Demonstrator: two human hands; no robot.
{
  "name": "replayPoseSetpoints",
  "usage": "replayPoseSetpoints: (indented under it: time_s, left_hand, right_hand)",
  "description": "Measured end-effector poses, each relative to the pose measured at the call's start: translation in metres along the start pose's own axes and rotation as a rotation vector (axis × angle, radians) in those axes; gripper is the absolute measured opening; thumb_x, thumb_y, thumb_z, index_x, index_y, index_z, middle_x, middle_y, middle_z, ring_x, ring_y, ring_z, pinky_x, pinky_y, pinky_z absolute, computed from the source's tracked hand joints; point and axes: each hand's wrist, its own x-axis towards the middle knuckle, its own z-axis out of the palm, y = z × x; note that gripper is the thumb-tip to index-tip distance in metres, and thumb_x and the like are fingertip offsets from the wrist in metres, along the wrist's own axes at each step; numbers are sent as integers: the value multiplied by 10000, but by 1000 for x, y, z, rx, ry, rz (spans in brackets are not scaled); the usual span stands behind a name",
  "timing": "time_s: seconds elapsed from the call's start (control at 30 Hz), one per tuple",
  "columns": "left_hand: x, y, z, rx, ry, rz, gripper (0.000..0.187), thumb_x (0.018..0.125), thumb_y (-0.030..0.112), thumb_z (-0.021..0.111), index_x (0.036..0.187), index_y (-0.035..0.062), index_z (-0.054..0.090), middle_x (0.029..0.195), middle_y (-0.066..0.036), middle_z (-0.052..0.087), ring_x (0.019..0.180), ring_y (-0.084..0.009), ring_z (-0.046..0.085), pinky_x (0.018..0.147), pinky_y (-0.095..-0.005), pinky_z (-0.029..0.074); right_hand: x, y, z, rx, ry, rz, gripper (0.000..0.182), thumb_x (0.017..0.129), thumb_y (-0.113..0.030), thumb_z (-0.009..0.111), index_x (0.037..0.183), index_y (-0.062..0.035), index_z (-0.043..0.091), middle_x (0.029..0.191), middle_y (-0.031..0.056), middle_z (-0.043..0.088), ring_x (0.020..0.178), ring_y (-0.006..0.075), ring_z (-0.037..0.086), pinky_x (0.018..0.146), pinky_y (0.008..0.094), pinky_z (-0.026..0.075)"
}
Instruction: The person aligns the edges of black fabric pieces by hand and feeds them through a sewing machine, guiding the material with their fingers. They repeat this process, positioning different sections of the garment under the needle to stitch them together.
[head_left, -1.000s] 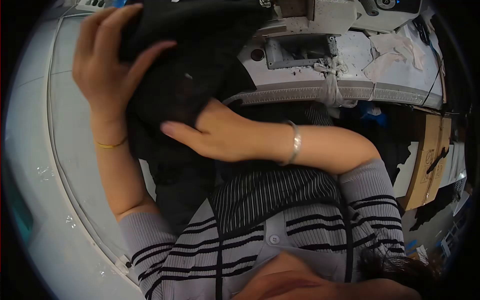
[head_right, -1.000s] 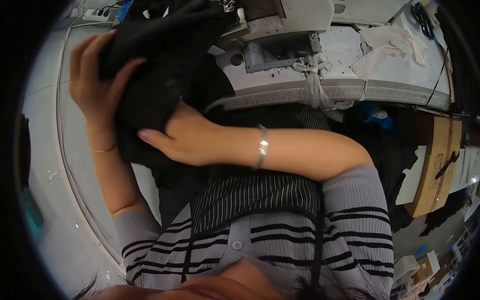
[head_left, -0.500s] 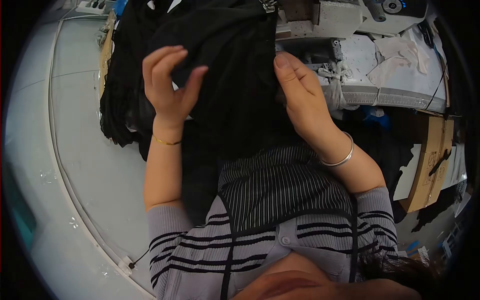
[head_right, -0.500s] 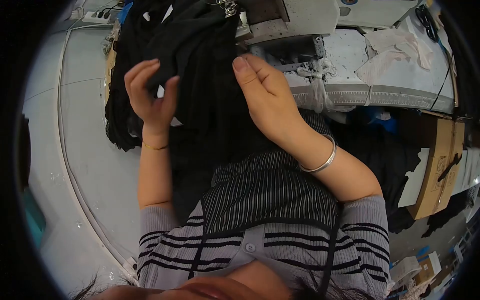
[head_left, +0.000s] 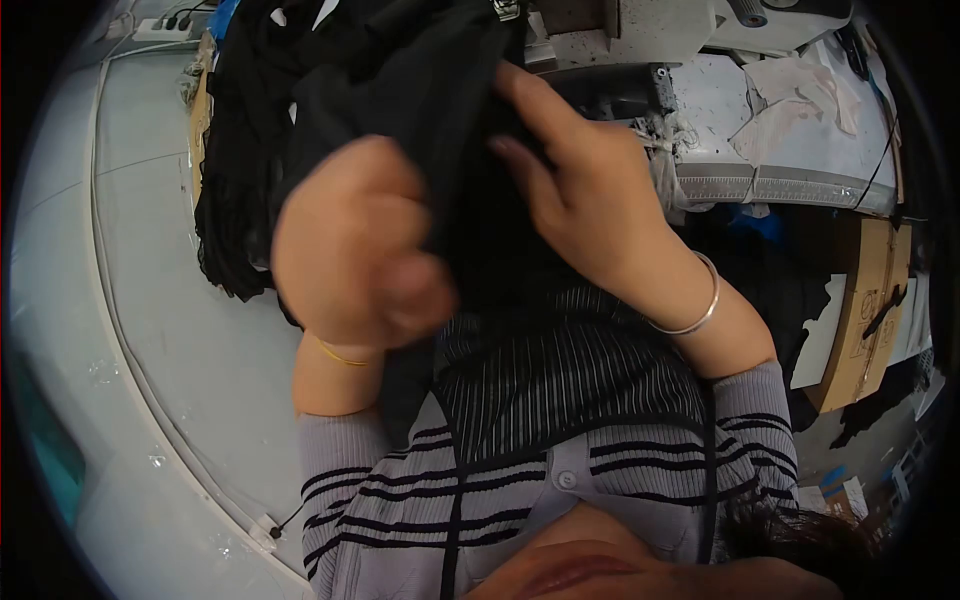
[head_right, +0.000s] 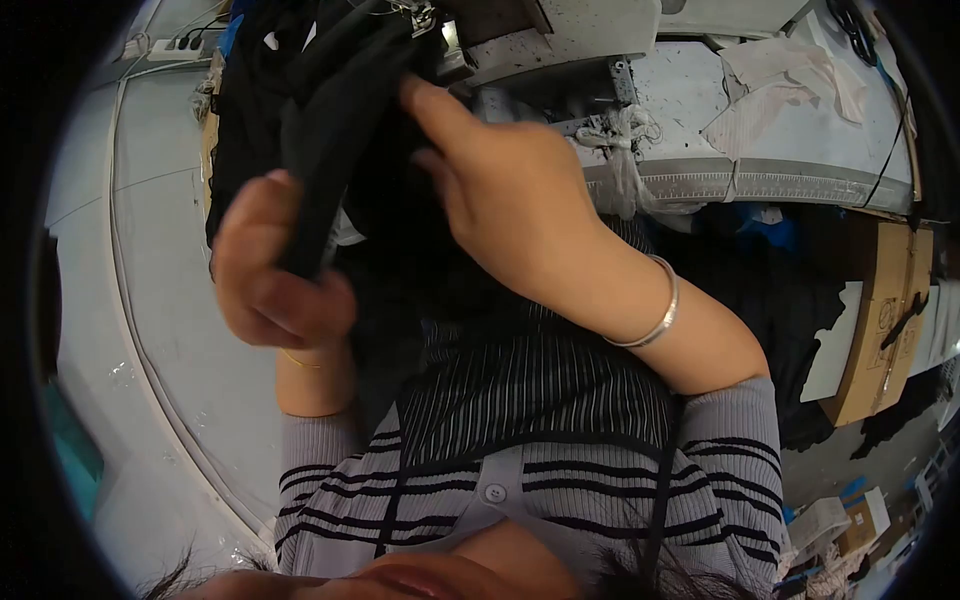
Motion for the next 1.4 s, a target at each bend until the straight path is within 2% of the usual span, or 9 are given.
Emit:
replayPoseSetpoints:
  time_s: [0.1,0.23,0.3,0.33,0.43,0.57,0.77,1.1,1.4]
  left_hand:
    - [-3,8,36,51,-225,49,427,769,275,873,700,74,503,668,-118,440,540,-264,508,479,-337,424]
    - [-22,-5,21,58,32,-403,274,773,52,870,850,23,609,745,-37,569,641,-131,563,605,-232,461]
    - [-34,-5,16,57,124,-483,157,869,-26,770,985,-16,664,871,-11,635,739,-86,583,687,-200,456]
    - [-33,-6,16,59,123,-478,157,869,-26,770,985,-16,664,871,-11,635,739,-86,583,687,-200,456]
    - [-31,-8,17,48,294,-531,99,905,-39,726,980,-21,664,886,-12,634,790,-76,581,713,-194,448]
    - [-18,-15,14,162,308,-366,94,898,-46,715,972,-11,669,925,-41,665,827,-115,606,758,-225,479]
    - [-3,6,46,192,77,67,160,778,-23,728,917,15,657,1096,-167,742,1043,-314,720,956,-418,548]
    - [-25,12,54,297,-33,-46,86,832,12,681,856,49,608,1101,-115,761,1101,-292,720,1110,-560,423]
    - [-18,2,35,111,36,-103,147,801,-32,687,925,17,623,1187,-137,735,1156,-316,693,1139,-620,353]
  right_hand:
    - [-2,22,1,72,-60,-255,526,885,-72,706,1383,-134,551,721,148,655,598,360,640,543,414,519]
    - [-15,12,-7,141,121,32,487,901,-48,695,1362,-91,544,671,102,639,558,288,633,515,367,479]
    - [-13,19,-11,356,97,87,521,939,8,647,1437,-86,523,684,11,566,568,31,453,553,194,373]
    - [-10,18,-10,379,85,80,559,946,25,621,1474,-113,500,654,3,504,544,29,414,542,188,334]
    - [-7,6,-21,157,30,95,552,897,12,639,1421,-108,518,636,94,595,543,261,619,516,348,476]
    - [-8,7,-21,35,39,-38,663,861,73,615,1485,-113,490,692,71,643,521,146,538,538,278,437]
    - [4,8,0,-319,-38,-185,672,799,-13,657,1447,-59,485,689,161,652,614,373,661,541,436,530]
    - [-35,10,-1,438,120,182,226,956,-8,617,1181,2,624,702,117,632,558,132,594,525,291,444]
    - [-21,18,2,461,112,130,196,964,-27,609,1157,-2,640,763,139,680,607,211,675,568,285,508]
